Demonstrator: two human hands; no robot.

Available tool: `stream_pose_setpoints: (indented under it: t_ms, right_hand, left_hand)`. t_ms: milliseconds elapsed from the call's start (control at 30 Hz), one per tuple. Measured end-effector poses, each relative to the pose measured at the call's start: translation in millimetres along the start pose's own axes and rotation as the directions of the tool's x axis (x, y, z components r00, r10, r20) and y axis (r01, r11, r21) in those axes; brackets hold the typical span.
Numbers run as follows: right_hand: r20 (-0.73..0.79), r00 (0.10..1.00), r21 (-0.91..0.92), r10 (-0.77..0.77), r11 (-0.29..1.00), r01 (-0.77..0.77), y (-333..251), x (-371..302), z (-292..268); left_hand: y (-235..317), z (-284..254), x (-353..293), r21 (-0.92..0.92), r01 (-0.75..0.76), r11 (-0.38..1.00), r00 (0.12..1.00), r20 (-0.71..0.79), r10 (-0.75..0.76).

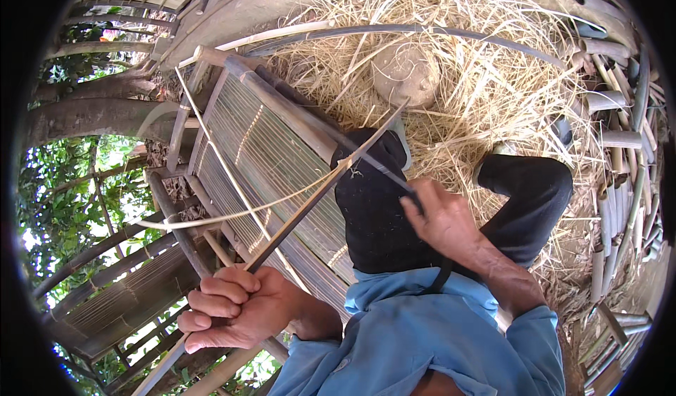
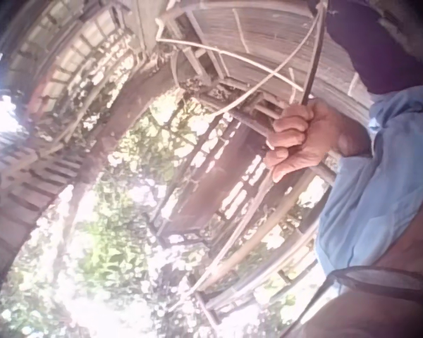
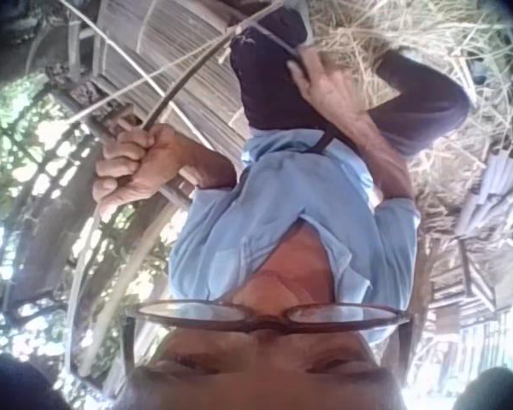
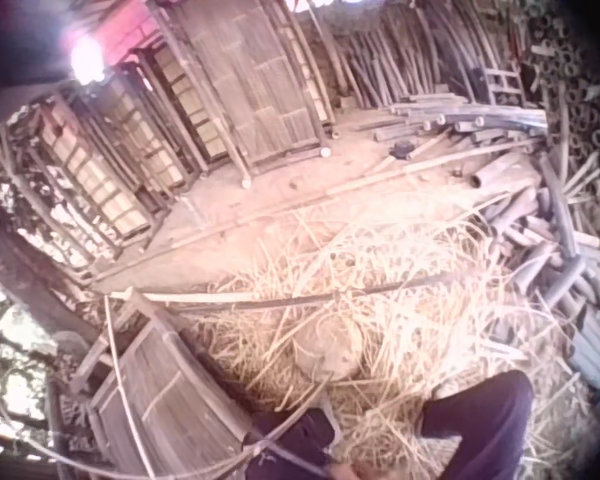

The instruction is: The person uses a large knife to strip long, thin pieces of wood from a larger bamboo pole while sitting on the ground.

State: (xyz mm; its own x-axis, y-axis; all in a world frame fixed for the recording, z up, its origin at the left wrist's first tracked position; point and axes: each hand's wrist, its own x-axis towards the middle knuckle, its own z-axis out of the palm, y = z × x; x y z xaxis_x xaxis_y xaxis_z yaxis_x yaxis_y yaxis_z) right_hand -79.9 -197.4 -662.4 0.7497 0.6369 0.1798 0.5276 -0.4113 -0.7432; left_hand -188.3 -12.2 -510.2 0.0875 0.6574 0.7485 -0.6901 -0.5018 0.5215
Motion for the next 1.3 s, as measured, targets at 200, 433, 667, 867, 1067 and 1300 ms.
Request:
stream_pose_setpoints:
  t_ms: [200,433,667,867,1067,1300]
  right_hand:
    - [0.069,0.941,0.063,-0.331,0.943,0.327,-58,11,-5]
    - [0.133,0.976,0.013,-0.171,0.985,0.170,-23,19,20]
    - [0.138,0.989,-0.095,-0.050,0.993,0.064,26,28,39]
    - [0.168,0.954,0.081,-0.248,0.968,0.237,-6,19,28]
    - [0.157,0.988,-0.051,0.002,0.999,0.006,67,39,72]
    - [0.163,0.984,-0.117,0.068,0.992,-0.049,194,62,136]
  left_hand:
    - [7,-5,-2,-0.081,0.024,0.996,0.988,0.155,-0.011]
    - [7,-9,1,-0.105,0.015,0.994,0.987,0.158,0.002]
    - [8,-6,-3,-0.115,0.069,0.991,0.987,0.154,-0.051]
    - [8,-12,-2,-0.134,0.070,0.989,0.994,0.094,-0.057]
    - [10,-29,8,-0.155,0.131,0.979,0.987,0.114,-0.114]
    - [-12,-12,9,0.461,-0.112,0.880,0.946,-0.223,0.237]
